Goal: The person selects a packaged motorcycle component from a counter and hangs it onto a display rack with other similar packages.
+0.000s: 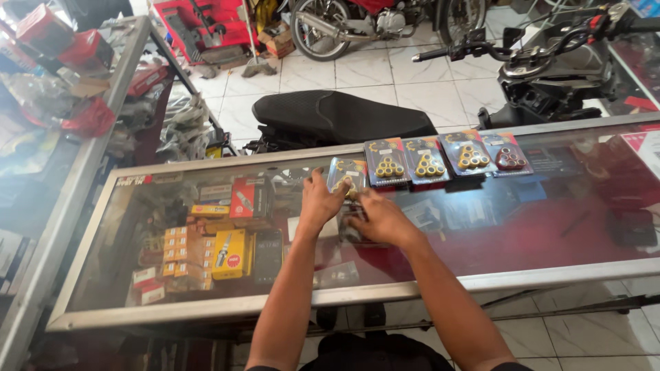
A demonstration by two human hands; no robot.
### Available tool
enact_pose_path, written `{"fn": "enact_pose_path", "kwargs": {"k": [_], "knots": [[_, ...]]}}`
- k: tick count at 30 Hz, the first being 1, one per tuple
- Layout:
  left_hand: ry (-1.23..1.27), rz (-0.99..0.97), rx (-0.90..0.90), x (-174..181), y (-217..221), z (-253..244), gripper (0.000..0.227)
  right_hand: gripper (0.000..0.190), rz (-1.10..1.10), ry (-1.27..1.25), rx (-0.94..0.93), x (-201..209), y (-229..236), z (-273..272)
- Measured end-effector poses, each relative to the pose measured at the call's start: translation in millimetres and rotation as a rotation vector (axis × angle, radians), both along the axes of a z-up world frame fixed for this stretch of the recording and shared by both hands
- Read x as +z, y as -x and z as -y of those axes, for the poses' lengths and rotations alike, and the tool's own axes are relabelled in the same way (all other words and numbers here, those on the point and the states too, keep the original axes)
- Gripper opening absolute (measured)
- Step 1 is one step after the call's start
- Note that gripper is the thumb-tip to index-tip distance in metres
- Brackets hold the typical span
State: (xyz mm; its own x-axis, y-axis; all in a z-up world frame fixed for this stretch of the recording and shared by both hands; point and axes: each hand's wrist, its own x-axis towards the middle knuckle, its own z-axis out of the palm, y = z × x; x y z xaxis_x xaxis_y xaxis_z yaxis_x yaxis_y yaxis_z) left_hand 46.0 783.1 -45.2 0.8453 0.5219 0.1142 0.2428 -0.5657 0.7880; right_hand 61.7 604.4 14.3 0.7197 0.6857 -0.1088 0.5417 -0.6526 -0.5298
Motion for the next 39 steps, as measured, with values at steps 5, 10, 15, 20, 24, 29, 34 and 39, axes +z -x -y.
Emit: {"fn": "enact_pose_path", "kwargs": {"k": [5, 10, 15, 20, 24, 29, 34, 39], "knots": [[-0.031, -0.056, 0.041, -7, -13, -3, 0.088, 0.064, 0.176, -0.139, 0.012, -25, -5, 1], [-0.009, -0.128, 0.056, -7, -14, -5, 0.089, 0.063, 0.231, -0.203, -0.006, -38, -7, 5], [0.243, -0.047, -0.031, -6, -6, -3, 0.059, 0.054, -0.029, -0.31, -0.153, -24, -4, 9], [0.529, 0.114, -0.103, 3, 4, 3, 0.043, 0.035, -0.002, -0.483, -0.184, -18, 1, 8], [0.738, 0.091, -0.119, 24, 19, 11, 0.035, 0.035, 0.054, -0.805, -0.204, -23, 1, 3], [0.821, 0.295, -0.168, 40, 25, 23, 0.031, 0.052, 0.031, -0.882, -0.355, -14, 7, 1], [0.855, 0.345, 0.006, 52, 24, 38, 0.034, 0.054, 0.161, -0.852, -0.287, -7, 15, -3], [0.824, 0.38, 0.008, 52, 26, 45, 0.04, 0.051, 0.161, -0.772, -0.266, -13, 16, -6]]}}
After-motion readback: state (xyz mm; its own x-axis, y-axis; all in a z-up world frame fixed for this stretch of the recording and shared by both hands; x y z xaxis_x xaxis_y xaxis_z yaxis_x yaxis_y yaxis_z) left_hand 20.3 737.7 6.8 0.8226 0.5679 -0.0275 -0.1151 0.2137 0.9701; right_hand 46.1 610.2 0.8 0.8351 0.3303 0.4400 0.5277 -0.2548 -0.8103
